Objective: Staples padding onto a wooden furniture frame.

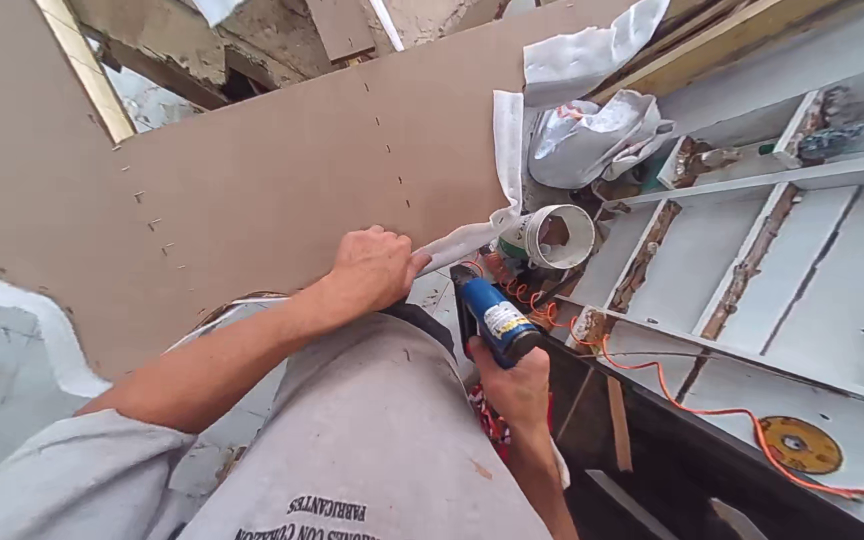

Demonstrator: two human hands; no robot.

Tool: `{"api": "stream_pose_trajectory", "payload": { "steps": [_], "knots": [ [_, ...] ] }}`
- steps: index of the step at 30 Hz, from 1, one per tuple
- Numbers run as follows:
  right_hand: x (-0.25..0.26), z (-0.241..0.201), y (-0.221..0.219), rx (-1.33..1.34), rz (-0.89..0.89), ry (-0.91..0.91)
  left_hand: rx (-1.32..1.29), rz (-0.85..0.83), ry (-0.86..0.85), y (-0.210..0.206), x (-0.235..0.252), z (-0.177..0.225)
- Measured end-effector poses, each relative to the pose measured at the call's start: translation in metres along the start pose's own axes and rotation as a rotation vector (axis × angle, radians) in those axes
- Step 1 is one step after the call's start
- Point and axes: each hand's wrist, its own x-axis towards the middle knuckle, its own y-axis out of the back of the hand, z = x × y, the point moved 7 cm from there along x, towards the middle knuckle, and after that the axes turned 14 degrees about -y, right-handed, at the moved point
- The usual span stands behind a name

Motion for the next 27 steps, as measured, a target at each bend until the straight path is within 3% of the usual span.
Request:
{"api": "stream_pose_trajectory", "payload": {
  "steps": [9, 12, 16, 21, 27],
  "knots": [
    [-0.011, 0.013, -0.013, -0.001, -0.047, 0.008, -0.058, 0.105, 0.112, -0.002, -0.004, 0.004],
    [-0.022, 0.006, -0.019, -0.023, 0.011, -0.010, -0.085, 0.017, 0.037, -0.004, 0.004, 0.003],
    [-0.029, -0.008, -0.028, -0.037, 0.052, -0.050, -0.070, 0.063, -0.136, 0.000, 0.013, -0.003],
    [-0.028, -0.029, -0.037, -0.082, 0.071, -0.064, -0.040, 0.039, -0.186, 0.003, 0.019, -0.004],
    [-0.021, -0.043, -0.046, -0.156, 0.056, -0.102, 0.033, 0.207, -0.270, 0.011, 0.016, -0.018]
  ]
}}
